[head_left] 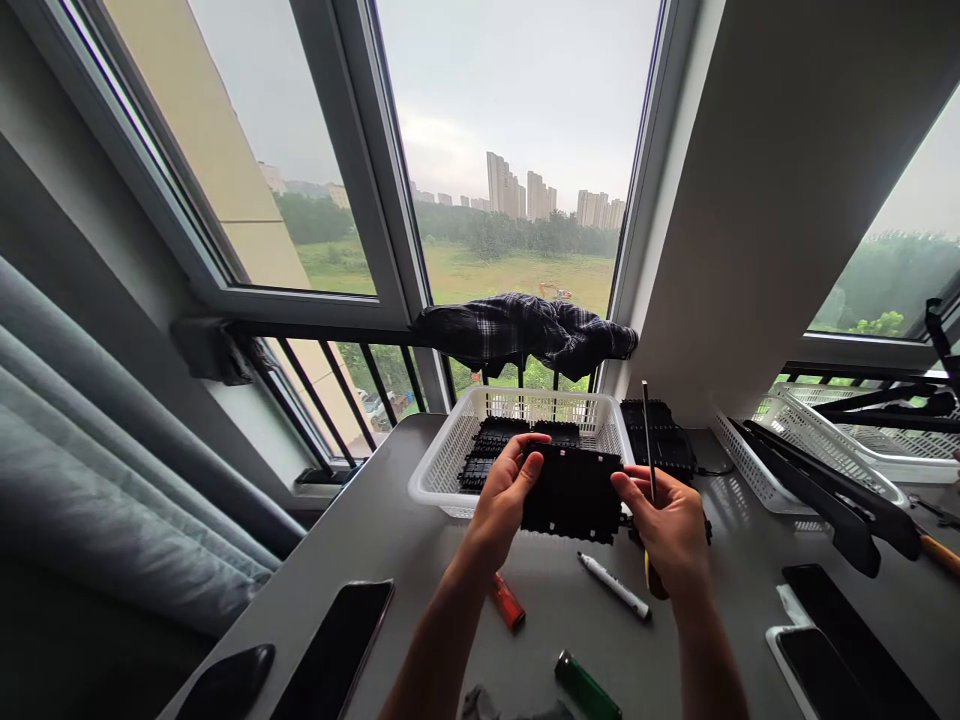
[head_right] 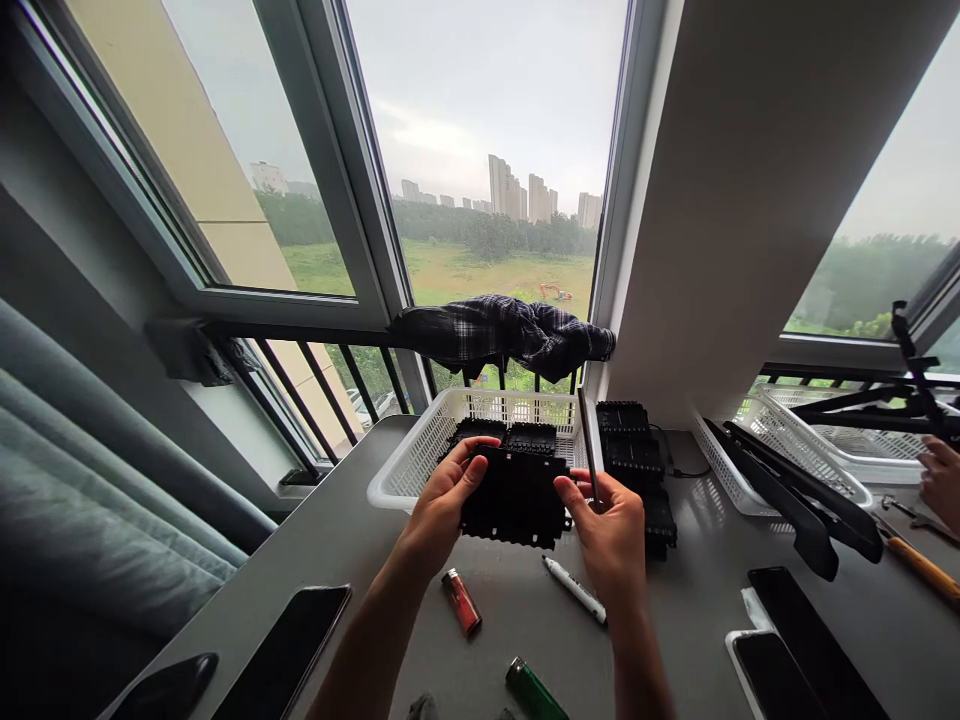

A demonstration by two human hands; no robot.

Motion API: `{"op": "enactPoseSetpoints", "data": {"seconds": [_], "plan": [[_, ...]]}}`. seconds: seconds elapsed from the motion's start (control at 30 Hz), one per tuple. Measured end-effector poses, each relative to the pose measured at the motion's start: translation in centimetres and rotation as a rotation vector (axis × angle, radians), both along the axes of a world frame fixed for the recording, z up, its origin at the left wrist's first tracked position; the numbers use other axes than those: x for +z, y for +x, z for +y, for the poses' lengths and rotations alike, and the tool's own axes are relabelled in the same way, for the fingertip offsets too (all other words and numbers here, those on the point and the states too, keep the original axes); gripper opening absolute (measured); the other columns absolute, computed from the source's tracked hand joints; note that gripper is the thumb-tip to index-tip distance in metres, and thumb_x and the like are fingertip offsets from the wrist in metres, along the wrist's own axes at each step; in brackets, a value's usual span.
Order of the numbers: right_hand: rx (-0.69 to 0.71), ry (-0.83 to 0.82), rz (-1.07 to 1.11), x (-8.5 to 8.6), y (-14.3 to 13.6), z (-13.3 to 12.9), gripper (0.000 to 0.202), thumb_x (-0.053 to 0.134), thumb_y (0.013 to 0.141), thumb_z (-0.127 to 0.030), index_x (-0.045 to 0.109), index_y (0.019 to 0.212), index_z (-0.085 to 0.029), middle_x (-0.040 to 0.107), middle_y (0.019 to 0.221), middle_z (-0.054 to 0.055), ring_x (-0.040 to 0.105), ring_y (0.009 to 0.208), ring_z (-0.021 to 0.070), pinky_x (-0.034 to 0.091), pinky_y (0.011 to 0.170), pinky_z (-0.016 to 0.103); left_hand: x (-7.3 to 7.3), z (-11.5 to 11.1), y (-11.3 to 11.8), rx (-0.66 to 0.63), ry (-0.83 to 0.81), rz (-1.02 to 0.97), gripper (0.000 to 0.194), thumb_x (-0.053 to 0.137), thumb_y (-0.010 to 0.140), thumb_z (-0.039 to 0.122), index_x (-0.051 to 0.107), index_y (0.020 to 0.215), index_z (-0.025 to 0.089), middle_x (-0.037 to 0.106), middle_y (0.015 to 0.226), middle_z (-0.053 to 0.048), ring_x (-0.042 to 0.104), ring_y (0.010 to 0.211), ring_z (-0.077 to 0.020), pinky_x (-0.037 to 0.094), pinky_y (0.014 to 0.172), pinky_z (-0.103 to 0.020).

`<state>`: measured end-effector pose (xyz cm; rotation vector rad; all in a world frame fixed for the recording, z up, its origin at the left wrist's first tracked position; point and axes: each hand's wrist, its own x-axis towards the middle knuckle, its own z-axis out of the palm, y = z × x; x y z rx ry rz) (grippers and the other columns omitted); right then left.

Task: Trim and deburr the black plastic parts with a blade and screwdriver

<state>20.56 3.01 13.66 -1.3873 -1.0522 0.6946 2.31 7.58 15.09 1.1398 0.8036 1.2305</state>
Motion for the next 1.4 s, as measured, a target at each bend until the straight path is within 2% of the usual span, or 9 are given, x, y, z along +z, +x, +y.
{"op": "enactPoseSetpoints", "data": {"seconds": [0.23, 0.37, 0.5, 0.63, 0.77, 0.87, 1.0, 1.2, 1.4], "plan": [[0.157, -0.019, 0.100, 0.6, -0.7, -0.6, 0.050, 0.075, 0.070, -0.054, 0.074, 0.100, -0.014, 0.068, 0.073, 0.004, 0.048, 0.047, 0.0098, 0.036, 0.043, 0.022, 0.0, 0.7, -0.1, 0.256, -0.079, -0.323, 0.059, 0.078, 0.066, 0.050, 0.052, 0.111, 0.020, 0.069, 0.097, -0.004, 0.067, 0.082, -0.0197, 0.054, 0.074, -0.032], [0.187, -0.005, 0.081, 0.6, -1.1, -0.6, 0.050, 0.079, 0.068, -0.050, 0.073, 0.102, -0.014, 0.069, 0.080, 0.006, 0.057, 0.058, 0.0137, 0.042, 0.049, 0.023, -0.1, 0.4, 0.7, 0.229, -0.122, -0.372, 0.060, 0.079, 0.066, 0.045, 0.050, 0.111, 0.019, 0.069, 0.099, -0.005, 0.068, 0.083, -0.0195, 0.054, 0.074, -0.031], [0.134, 0.014, 0.081, 0.4, -1.0, -0.2, 0.041, 0.076, 0.070, -0.052, 0.074, 0.082, -0.013, 0.069, 0.073, 0.006, 0.060, 0.063, 0.0171, 0.045, 0.054, 0.025, -0.5, -0.1, 1.3, 0.144, -0.094, -0.254, 0.049, 0.078, 0.067, 0.034, 0.052, 0.105, 0.018, 0.069, 0.087, -0.002, 0.066, 0.075, -0.0157, 0.051, 0.067, -0.026], [0.014, 0.041, 0.077, 0.2, -0.6, -0.1, 0.045, 0.073, 0.071, -0.055, 0.075, 0.088, -0.013, 0.065, 0.062, 0.003, 0.055, 0.051, 0.0151, 0.039, 0.044, 0.025, -0.5, -0.4, 1.3, 0.084, 0.003, 0.005, 0.041, 0.078, 0.064, 0.022, 0.057, 0.099, 0.017, 0.069, 0.080, -0.001, 0.064, 0.074, -0.0138, 0.049, 0.068, -0.022], [-0.040, 0.072, 0.001, 0.1, -0.5, -0.1, 0.045, 0.071, 0.072, -0.056, 0.076, 0.086, -0.013, 0.065, 0.061, 0.004, 0.057, 0.052, 0.0160, 0.042, 0.046, 0.026, -0.2, -0.7, 1.3, 0.008, 0.049, 0.152, 0.043, 0.075, 0.070, 0.025, 0.056, 0.108, 0.017, 0.072, 0.087, -0.004, 0.068, 0.080, -0.0196, 0.053, 0.074, -0.029], [0.017, 0.054, -0.023, 0.3, -0.8, -0.2, 0.045, 0.070, 0.075, -0.055, 0.075, 0.089, -0.013, 0.070, 0.074, 0.007, 0.062, 0.064, 0.0186, 0.048, 0.057, 0.028, -0.2, -0.8, 1.4, -0.053, 0.083, 0.193, 0.034, 0.071, 0.075, 0.031, 0.059, 0.104, 0.017, 0.072, 0.094, -0.007, 0.069, 0.084, -0.0219, 0.054, 0.075, -0.032], [0.133, 0.028, -0.033, 0.5, -1.2, -0.4, 0.048, 0.067, 0.078, -0.057, 0.073, 0.095, -0.013, 0.069, 0.079, 0.007, 0.061, 0.069, 0.0186, 0.048, 0.062, 0.027, -0.3, -0.5, 1.2, 0.097, 0.111, 0.216, 0.027, 0.070, 0.076, 0.032, 0.058, 0.095, 0.017, 0.071, 0.086, -0.003, 0.068, 0.082, -0.0197, 0.053, 0.073, -0.028], [0.092, 0.050, -0.156, 0.0, -1.4, -0.5, 0.052, 0.045, 0.090, -0.062, 0.060, 0.069, -0.017, 0.046, 0.055, -0.002, 0.040, 0.052, 0.0113, 0.032, 0.048, 0.022, -0.3, -0.3, 1.1, 0.269, 0.169, 0.251, 0.026, 0.070, 0.075, 0.029, 0.053, 0.091, 0.019, 0.066, 0.078, 0.002, 0.064, 0.074, -0.0155, 0.050, 0.067, -0.023], [0.186, 0.064, -0.455, 0.4, -2.9, -0.8, 0.046, 0.049, 0.092, -0.055, 0.060, 0.068, -0.018, 0.055, 0.061, 0.000, 0.046, 0.058, 0.0126, 0.031, 0.055, 0.024, -0.6, -0.5, 1.2, 0.294, 0.187, 0.284, 0.026, 0.069, 0.073, 0.025, 0.051, 0.090, 0.020, 0.063, 0.073, 0.003, 0.061, 0.067, -0.0137, 0.048, 0.061, -0.021]]}}
